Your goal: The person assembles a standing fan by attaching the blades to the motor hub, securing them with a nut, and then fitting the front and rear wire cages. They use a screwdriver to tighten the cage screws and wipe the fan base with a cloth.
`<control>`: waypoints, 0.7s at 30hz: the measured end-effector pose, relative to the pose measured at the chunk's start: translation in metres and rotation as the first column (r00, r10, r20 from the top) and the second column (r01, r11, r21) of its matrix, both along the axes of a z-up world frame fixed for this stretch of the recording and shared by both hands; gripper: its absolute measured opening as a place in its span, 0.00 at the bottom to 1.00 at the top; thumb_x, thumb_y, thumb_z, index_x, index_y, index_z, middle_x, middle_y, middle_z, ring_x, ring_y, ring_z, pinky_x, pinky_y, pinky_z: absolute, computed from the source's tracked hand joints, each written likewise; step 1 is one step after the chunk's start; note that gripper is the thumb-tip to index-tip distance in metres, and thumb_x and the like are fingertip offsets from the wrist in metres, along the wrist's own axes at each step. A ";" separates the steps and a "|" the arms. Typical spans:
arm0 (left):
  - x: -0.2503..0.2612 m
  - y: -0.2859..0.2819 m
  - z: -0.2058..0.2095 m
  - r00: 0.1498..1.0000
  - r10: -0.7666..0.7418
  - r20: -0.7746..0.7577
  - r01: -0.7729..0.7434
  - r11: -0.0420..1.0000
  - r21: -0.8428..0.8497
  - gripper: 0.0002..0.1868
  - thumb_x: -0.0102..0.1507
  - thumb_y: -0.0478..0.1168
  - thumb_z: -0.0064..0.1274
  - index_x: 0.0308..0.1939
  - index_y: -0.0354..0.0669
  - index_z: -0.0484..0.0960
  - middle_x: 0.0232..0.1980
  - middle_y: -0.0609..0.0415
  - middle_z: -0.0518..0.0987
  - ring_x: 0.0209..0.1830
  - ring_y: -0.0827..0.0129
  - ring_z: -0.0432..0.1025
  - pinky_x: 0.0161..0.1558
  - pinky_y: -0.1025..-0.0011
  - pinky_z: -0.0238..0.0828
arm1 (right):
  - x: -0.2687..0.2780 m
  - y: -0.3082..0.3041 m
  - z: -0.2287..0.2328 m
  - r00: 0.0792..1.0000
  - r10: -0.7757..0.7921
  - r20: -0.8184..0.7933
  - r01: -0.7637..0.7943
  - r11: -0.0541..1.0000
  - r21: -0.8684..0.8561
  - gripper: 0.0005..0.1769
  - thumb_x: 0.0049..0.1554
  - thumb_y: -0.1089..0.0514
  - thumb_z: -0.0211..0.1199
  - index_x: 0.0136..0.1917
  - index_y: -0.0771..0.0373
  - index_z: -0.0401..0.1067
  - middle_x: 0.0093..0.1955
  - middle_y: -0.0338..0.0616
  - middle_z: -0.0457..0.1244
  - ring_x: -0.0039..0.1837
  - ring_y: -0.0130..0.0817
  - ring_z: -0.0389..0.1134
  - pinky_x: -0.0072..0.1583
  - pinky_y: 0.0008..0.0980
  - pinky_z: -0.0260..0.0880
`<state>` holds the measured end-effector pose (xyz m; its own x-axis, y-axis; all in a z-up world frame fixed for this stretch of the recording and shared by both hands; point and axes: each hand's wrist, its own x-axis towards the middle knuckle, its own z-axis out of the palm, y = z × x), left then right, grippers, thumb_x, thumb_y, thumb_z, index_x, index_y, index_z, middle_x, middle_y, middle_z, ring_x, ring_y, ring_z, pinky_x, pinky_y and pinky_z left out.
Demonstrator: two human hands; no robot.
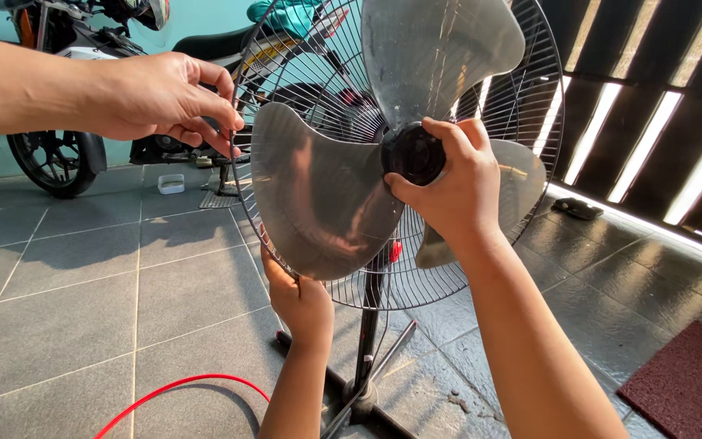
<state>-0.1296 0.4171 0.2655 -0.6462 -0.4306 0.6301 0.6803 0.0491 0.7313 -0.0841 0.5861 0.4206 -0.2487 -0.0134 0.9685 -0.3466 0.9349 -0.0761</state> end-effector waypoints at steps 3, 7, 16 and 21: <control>-0.007 0.003 -0.006 0.984 -0.109 0.140 0.088 0.985 0.146 0.43 0.61 0.23 0.37 0.82 0.44 0.56 0.73 0.40 0.73 0.56 0.43 0.74 0.53 0.57 0.71 | 0.000 0.002 -0.002 0.999 0.007 -0.046 -0.007 1.000 0.014 0.39 0.37 0.54 0.84 0.60 0.64 0.74 0.54 0.46 0.62 0.54 0.40 0.69 0.55 0.37 0.74; -0.011 0.007 -0.013 0.996 -0.045 -0.073 0.052 0.995 0.089 0.32 0.69 0.31 0.47 0.78 0.39 0.57 0.73 0.42 0.71 0.69 0.59 0.72 0.66 0.67 0.69 | 0.008 0.005 -0.003 0.999 -0.011 -0.043 0.011 1.000 -0.007 0.39 0.37 0.54 0.83 0.60 0.64 0.75 0.53 0.47 0.61 0.53 0.40 0.69 0.54 0.37 0.74; -0.021 0.009 -0.025 0.977 -0.075 -0.200 0.093 0.992 0.085 0.30 0.73 0.30 0.43 0.79 0.34 0.54 0.77 0.41 0.66 0.75 0.59 0.66 0.73 0.65 0.64 | 0.021 0.010 -0.003 0.992 -0.081 -0.097 0.084 0.996 0.024 0.37 0.39 0.53 0.83 0.60 0.64 0.74 0.54 0.46 0.61 0.55 0.41 0.69 0.56 0.38 0.74; -0.021 0.012 -0.024 0.947 -0.247 -0.204 0.291 0.930 0.224 0.34 0.69 0.28 0.42 0.80 0.35 0.53 0.73 0.43 0.68 0.70 0.62 0.67 0.70 0.66 0.65 | 0.017 0.013 -0.002 0.994 -0.062 -0.084 0.065 0.997 0.028 0.37 0.38 0.53 0.83 0.60 0.64 0.75 0.54 0.45 0.62 0.55 0.40 0.70 0.55 0.38 0.74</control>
